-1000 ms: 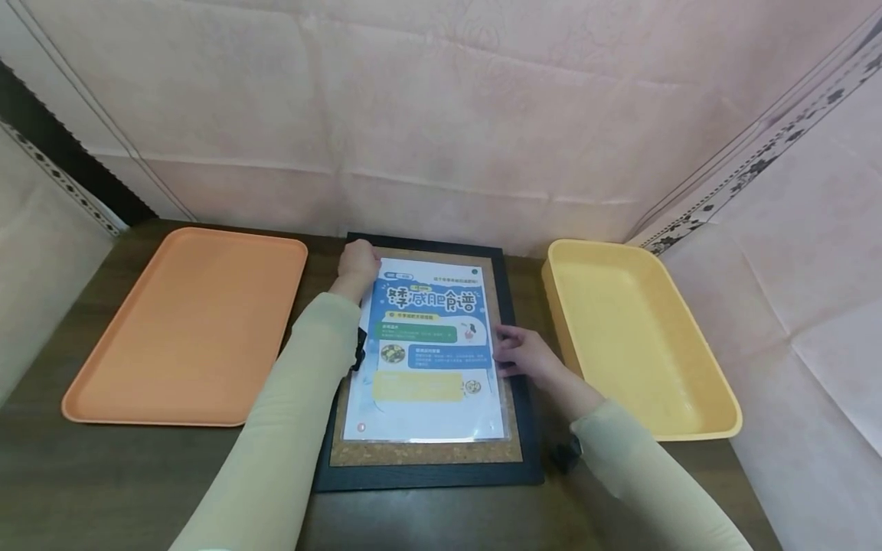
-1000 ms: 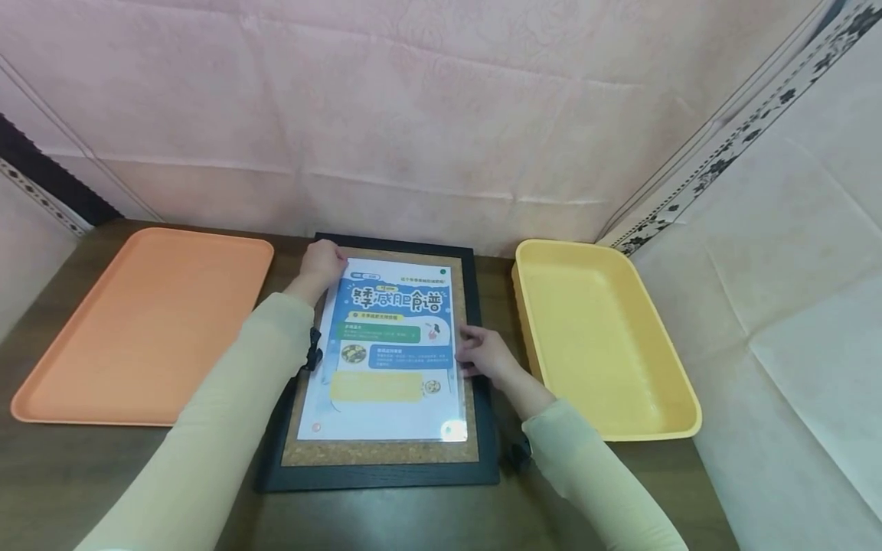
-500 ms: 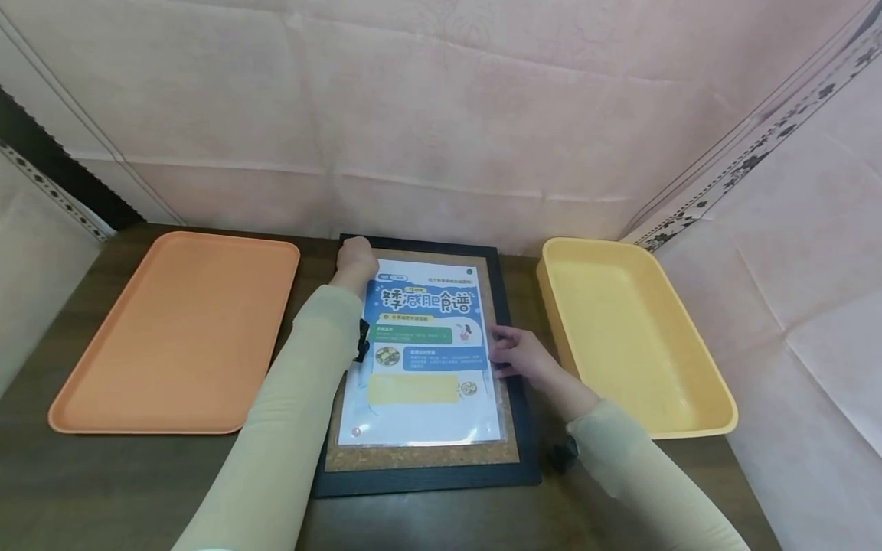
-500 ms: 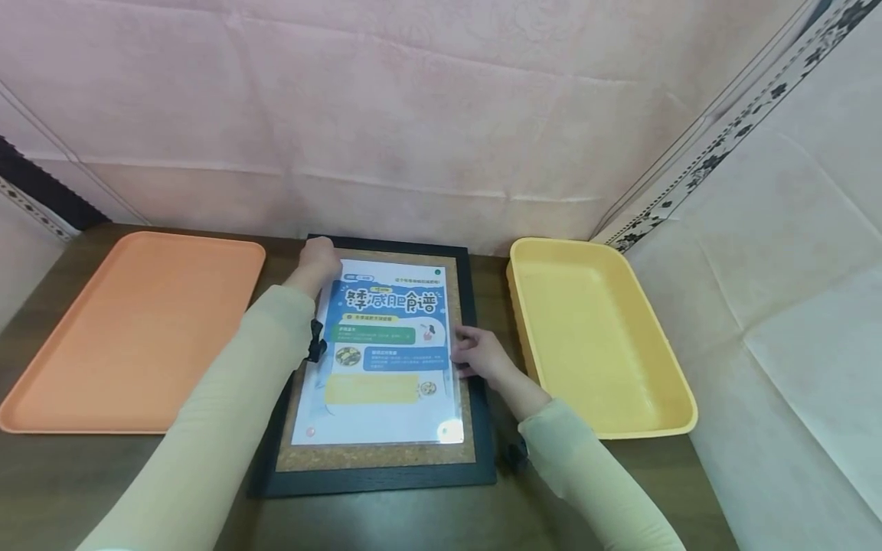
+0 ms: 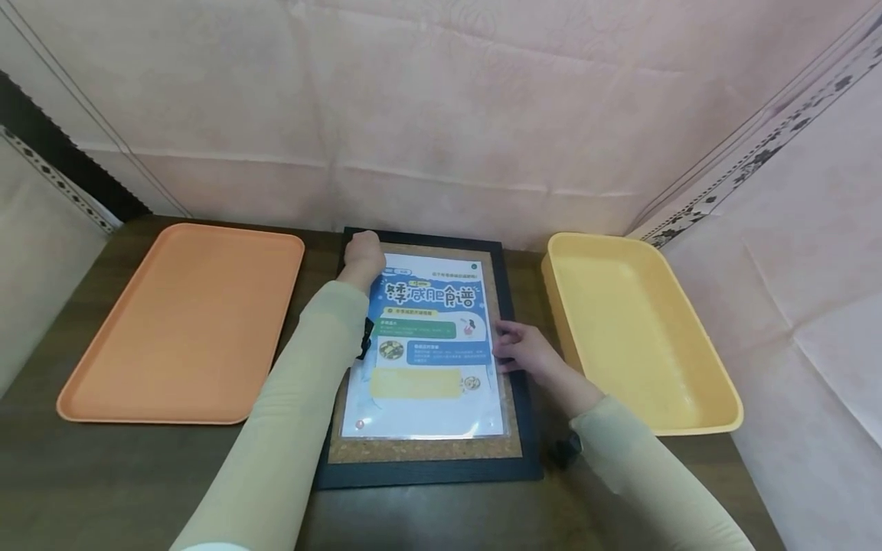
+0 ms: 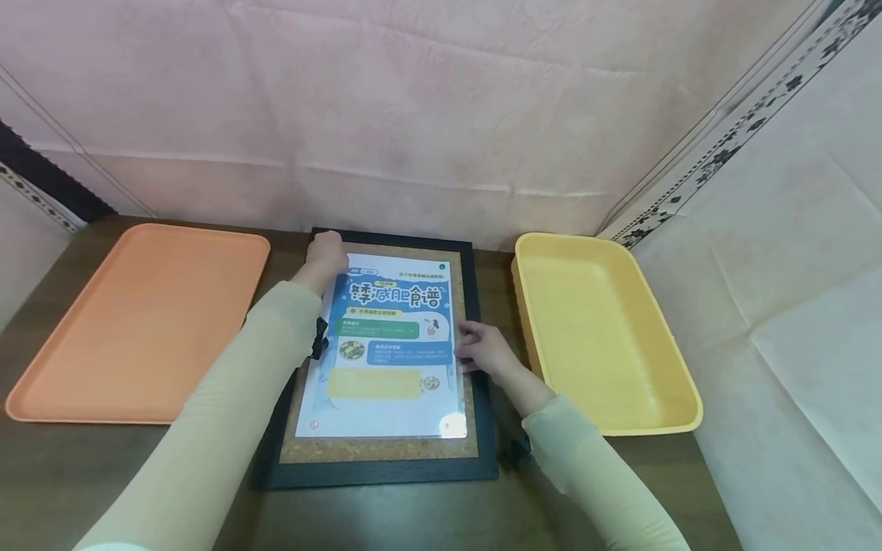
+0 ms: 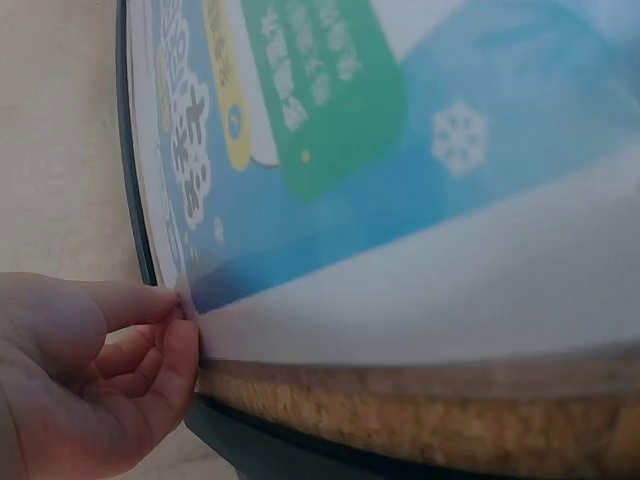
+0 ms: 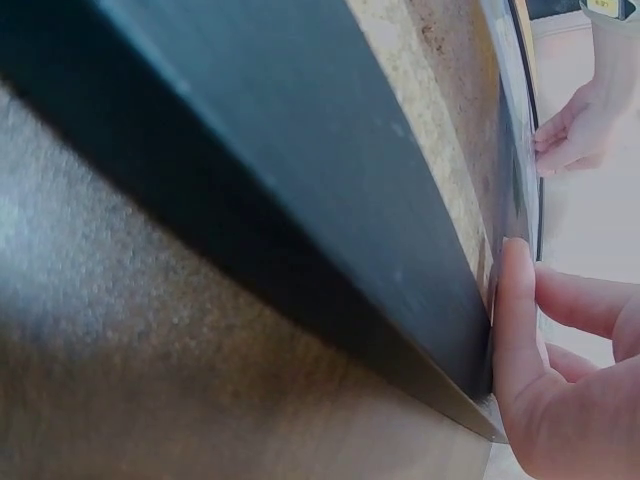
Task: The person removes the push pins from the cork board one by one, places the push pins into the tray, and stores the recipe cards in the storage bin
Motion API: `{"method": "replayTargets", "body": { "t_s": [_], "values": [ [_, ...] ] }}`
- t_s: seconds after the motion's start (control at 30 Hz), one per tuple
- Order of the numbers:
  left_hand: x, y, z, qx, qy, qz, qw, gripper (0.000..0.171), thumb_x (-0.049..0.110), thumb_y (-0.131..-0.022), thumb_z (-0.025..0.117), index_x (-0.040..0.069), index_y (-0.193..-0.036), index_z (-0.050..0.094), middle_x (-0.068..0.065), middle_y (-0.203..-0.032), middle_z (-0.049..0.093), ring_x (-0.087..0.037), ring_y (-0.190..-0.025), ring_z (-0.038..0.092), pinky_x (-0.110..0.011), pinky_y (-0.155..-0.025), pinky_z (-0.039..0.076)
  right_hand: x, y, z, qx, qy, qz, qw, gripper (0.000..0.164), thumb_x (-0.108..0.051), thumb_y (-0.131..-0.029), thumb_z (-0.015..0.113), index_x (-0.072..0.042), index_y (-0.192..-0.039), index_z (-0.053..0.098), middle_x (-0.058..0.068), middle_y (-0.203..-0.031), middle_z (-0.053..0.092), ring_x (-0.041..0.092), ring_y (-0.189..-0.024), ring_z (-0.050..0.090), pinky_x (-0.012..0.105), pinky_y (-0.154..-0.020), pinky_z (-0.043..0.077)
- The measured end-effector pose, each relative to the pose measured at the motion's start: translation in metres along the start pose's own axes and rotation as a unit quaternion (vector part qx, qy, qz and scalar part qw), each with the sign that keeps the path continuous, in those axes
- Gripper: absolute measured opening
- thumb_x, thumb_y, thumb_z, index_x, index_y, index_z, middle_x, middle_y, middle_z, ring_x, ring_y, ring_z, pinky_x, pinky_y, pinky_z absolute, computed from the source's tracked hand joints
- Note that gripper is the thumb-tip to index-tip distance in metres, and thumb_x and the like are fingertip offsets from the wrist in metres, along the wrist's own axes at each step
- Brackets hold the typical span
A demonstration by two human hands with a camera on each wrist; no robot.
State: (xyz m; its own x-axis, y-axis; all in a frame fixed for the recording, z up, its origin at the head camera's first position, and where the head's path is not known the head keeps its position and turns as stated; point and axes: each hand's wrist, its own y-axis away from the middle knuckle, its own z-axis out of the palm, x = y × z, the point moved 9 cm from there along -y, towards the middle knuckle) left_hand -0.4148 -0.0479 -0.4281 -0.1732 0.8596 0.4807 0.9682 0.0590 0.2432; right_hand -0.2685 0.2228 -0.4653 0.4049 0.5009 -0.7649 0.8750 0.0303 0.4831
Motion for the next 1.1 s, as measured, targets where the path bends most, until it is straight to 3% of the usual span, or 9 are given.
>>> {"method": "replayTargets", "body": {
  "t_s": [0.37, 0.5, 0.73, 1.1],
  "values": [
    [-0.003, 0.003, -0.004, 0.014, 0.061, -0.042, 0.9972, 0.023, 0.003, -0.09, 0.051, -0.006, -0.109, 0.059, -0.02, -0.107, 0.061, -0.027, -0.093, 0.058, -0.037, -0.087, 0.053, 0.001, -0.001, -0.002, 0.006, 0.005, -0.001, 1.0, 0.058, -0.01, -0.091, 0.06, -0.01, -0.144, 0.036, 0.016, -0.109, 0.062, 0.018, -0.088, 0.067, 0.031, -0.075, 0.057],
    [-0.001, 0.004, -0.005, 0.014, 0.044, -0.055, 0.9974, 0.024, 0.006, -0.09, 0.052, -0.006, -0.108, 0.06, -0.02, -0.106, 0.062, -0.027, -0.091, 0.059, -0.036, -0.086, 0.053, 0.001, -0.001, -0.002, 0.005, 0.007, -0.001, 1.0, 0.057, -0.009, -0.091, 0.059, -0.01, -0.143, 0.037, 0.016, -0.108, 0.062, 0.018, -0.086, 0.067, 0.032, -0.074, 0.057],
    [0.007, -0.005, 0.001, 0.019, -0.027, -0.04, 0.9987, 0.022, 0.006, -0.088, 0.054, -0.004, -0.107, 0.061, -0.017, -0.103, 0.064, -0.023, -0.086, 0.061, -0.033, -0.076, 0.056, 0.003, -0.002, -0.002, 0.008, 0.007, 0.006, 1.0, 0.058, -0.011, -0.091, 0.06, -0.012, -0.143, 0.037, 0.015, -0.107, 0.063, 0.019, -0.087, 0.067, 0.03, -0.074, 0.057],
    [0.001, -0.008, 0.001, 0.031, -0.014, -0.018, 0.9993, 0.022, 0.008, -0.088, 0.055, -0.003, -0.106, 0.062, -0.018, -0.104, 0.064, -0.026, -0.09, 0.062, -0.037, -0.08, 0.055, 0.002, -0.001, -0.001, 0.01, 0.01, -0.001, 1.0, 0.058, -0.011, -0.091, 0.06, -0.011, -0.144, 0.036, 0.016, -0.109, 0.062, 0.018, -0.087, 0.067, 0.03, -0.075, 0.057]
  ]
}}
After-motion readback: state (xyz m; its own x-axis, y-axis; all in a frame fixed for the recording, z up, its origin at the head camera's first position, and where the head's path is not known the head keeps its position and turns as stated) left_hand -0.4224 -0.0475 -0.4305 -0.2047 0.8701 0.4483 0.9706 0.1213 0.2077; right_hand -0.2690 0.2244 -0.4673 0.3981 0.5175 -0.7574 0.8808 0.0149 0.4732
